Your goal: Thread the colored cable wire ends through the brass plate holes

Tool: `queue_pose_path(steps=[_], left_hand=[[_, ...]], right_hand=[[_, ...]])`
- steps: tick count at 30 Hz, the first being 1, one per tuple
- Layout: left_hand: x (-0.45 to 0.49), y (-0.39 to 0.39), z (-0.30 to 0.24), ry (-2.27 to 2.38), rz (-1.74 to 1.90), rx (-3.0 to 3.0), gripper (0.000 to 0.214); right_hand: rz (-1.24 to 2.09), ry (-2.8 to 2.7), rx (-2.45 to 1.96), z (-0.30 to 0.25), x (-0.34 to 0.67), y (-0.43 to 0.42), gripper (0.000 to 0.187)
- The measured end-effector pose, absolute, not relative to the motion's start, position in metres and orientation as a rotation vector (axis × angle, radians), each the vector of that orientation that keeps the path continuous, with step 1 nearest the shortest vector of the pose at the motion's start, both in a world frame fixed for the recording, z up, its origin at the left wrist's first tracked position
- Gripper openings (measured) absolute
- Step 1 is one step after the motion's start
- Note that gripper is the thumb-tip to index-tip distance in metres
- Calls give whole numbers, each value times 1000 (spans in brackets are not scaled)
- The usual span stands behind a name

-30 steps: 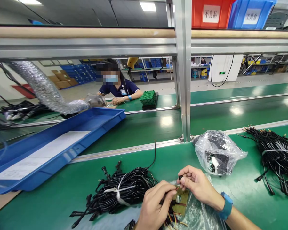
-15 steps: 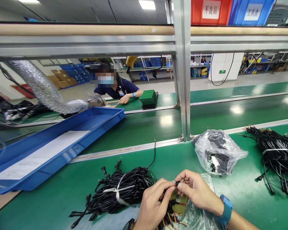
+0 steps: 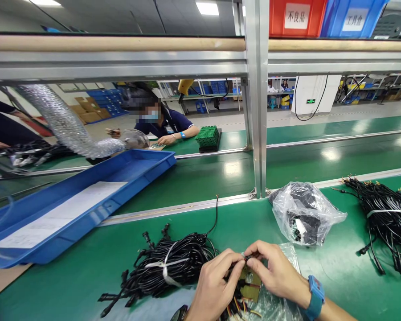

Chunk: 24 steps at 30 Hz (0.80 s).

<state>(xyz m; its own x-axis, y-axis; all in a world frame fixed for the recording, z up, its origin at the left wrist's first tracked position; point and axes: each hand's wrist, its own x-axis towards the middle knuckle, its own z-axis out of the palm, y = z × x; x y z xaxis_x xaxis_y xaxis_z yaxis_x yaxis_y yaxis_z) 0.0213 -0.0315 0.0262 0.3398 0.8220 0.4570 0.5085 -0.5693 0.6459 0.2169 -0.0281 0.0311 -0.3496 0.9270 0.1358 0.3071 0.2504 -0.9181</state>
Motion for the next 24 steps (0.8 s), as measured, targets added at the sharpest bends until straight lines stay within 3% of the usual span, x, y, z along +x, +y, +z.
queue_pose_path(steps=[13, 17, 21, 24], left_hand=[[22, -32, 23, 1217, 1049, 2211, 18], [15, -31, 25, 1117, 1005, 2206, 9], [3, -24, 29, 1034, 954, 2274, 22], [-1, -17, 28, 1078, 985, 2377, 14]], right_hand=[[862, -2013, -1045, 23, 218, -28, 14], [895, -1991, -1063, 21, 219, -28, 13], [910, -1956, -1117, 23, 220, -26, 12], [925, -1949, -1126, 22, 218, -25, 11]])
